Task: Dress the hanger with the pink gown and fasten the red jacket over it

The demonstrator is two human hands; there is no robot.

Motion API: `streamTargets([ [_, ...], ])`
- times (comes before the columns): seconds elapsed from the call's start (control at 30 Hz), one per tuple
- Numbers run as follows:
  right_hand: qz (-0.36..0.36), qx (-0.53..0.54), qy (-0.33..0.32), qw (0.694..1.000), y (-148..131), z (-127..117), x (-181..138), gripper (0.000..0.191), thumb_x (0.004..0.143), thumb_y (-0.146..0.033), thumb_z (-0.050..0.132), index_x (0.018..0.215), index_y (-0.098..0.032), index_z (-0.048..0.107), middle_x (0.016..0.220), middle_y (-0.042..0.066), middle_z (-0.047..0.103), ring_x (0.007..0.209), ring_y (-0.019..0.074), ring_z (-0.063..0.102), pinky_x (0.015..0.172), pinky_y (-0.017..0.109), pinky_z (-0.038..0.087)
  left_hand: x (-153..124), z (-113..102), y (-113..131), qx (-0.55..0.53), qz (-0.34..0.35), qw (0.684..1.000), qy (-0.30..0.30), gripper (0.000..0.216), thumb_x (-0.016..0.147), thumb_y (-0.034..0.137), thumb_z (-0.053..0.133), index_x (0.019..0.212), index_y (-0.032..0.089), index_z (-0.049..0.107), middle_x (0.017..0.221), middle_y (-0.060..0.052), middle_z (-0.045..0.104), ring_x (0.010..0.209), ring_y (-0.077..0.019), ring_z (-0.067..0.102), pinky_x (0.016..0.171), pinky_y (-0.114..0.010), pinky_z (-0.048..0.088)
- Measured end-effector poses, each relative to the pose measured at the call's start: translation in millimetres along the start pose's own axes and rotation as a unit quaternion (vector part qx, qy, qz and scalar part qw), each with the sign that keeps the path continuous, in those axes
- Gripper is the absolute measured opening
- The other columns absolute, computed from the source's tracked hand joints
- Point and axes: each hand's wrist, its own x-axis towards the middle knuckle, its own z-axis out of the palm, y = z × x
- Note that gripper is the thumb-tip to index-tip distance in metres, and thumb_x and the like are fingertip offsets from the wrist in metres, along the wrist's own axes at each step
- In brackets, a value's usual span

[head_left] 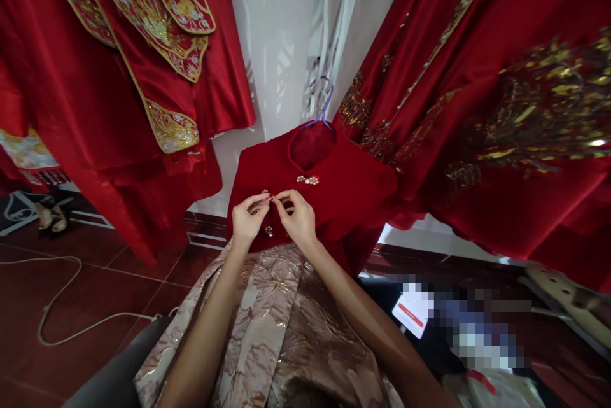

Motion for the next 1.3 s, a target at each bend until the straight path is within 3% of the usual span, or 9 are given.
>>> streamTargets([
  [0.2, -0.005, -0.015, 0.001, 1.0, 1, 1, 1, 0.013, 0.087, -0.029, 0.049, 0.09, -0.024, 0.061, 0.095, 0.0, 0.065, 0.076, 0.0126, 0.063, 0.066, 0.024, 0.053, -1, -6, 1, 0.118, 0.067, 0.991, 0.002, 0.02, 0.073, 0.028, 0.066, 0.089, 0.018, 0.07, 0.088, -0.005, 0.071, 0.075, -0.0142, 0.066, 0.075, -0.029, 0.054],
  [0.43, 0.014, 0.043, -0.026, 0.999, 3, -4, 7, 0.015, 0.085, -0.031, 0.052, 0.095, -0.022, 0.058, 0.095, 0.002, 0.067, 0.082, 0.0137, 0.065, 0.065, 0.024, 0.054, 7, -8, 1, 0.096, 0.057, 0.993, -0.04, 0.018, 0.076, 0.028, 0.063, 0.091, 0.017, 0.065, 0.089, -0.005, 0.069, 0.078, -0.0136, 0.065, 0.075, -0.028, 0.053],
  [0.63, 0.073, 0.079, -0.162, 0.981, 20, -55, -22, 0.018, 0.085, -0.032, 0.052, 0.093, -0.021, 0.065, 0.091, 0.003, 0.07, 0.082, 0.0136, 0.067, 0.072, 0.025, 0.055, -53, -6, -15, 0.104, 0.009, 0.993, 0.052, 0.019, 0.076, 0.027, 0.062, 0.09, 0.017, 0.053, 0.086, -0.004, 0.06, 0.078, -0.0129, 0.061, 0.069, -0.025, 0.052],
  [0.73, 0.099, 0.046, -0.19, 0.976, 19, -78, -32, 0.02, 0.083, -0.033, 0.055, 0.089, -0.019, 0.067, 0.081, 0.003, 0.071, 0.068, 0.0135, 0.066, 0.06, 0.024, 0.054, -88, 2, -29, 0.164, -0.017, 0.986, 0.021, 0.022, 0.077, 0.025, 0.059, 0.095, 0.018, 0.049, 0.092, -0.006, 0.058, 0.082, -0.0154, 0.061, 0.068, -0.027, 0.052],
  [0.83, 0.113, 0.036, -0.264, 0.957, 10, -88, -33, 0.022, 0.084, -0.034, 0.053, 0.089, -0.019, 0.068, 0.079, 0.002, 0.071, 0.058, 0.0121, 0.064, 0.053, 0.023, 0.051, -97, 7, -32, 0.235, -0.005, 0.972, -0.007, 0.025, 0.079, 0.028, 0.057, 0.1, 0.019, 0.047, 0.096, -0.006, 0.057, 0.081, -0.0154, 0.06, 0.074, -0.031, 0.05],
  [0.9, 0.112, 0.002, -0.284, 0.952, 7, -87, -34, 0.021, 0.085, -0.033, 0.052, 0.09, -0.02, 0.068, 0.081, 0.003, 0.071, 0.061, 0.0127, 0.065, 0.057, 0.024, 0.05, -92, 9, -29, 0.266, -0.013, 0.964, -0.009, 0.027, 0.08, 0.032, 0.057, 0.102, 0.019, 0.045, 0.096, -0.006, 0.057, 0.077, -0.0155, 0.06, 0.072, -0.031, 0.05],
  [1.03, 0.097, -0.076, -0.219, 0.968, 17, -69, -40, 0.022, 0.081, -0.025, 0.057, 0.101, -0.017, 0.063, 0.088, 0.006, 0.07, 0.076, 0.0149, 0.066, 0.07, 0.026, 0.049, -79, 11, -22, 0.332, -0.031, 0.943, -0.005, 0.029, 0.079, 0.032, 0.058, 0.101, 0.019, 0.043, 0.095, -0.007, 0.06, 0.085, -0.0199, 0.062, 0.069, -0.03, 0.047],
  [1.17, 0.12, -0.099, -0.208, 0.966, 34, -45, -50, 0.026, 0.076, -0.018, 0.062, 0.101, -0.013, 0.058, 0.079, 0.005, 0.067, 0.066, 0.0133, 0.061, 0.061, 0.024, 0.046, -79, 14, -19, 0.353, -0.042, 0.935, -0.023, 0.028, 0.078, 0.025, 0.057, 0.102, 0.021, 0.044, 0.085, -0.002, 0.063, 0.074, -0.0189, 0.063, 0.065, -0.029, 0.044],
  [1.3, 0.108, -0.108, -0.207, 0.966, 42, -35, -54, 0.019, 0.069, -0.012, 0.066, 0.085, -0.016, 0.059, 0.067, 0.0, 0.06, 0.06, 0.0117, 0.057, 0.058, 0.022, 0.042, -86, 12, -21, 0.298, -0.025, 0.954, 0.02, 0.03, 0.076, 0.023, 0.058, 0.102, 0.021, 0.045, 0.08, 0.0, 0.063, 0.067, -0.0161, 0.061, 0.063, -0.026, 0.043],
])
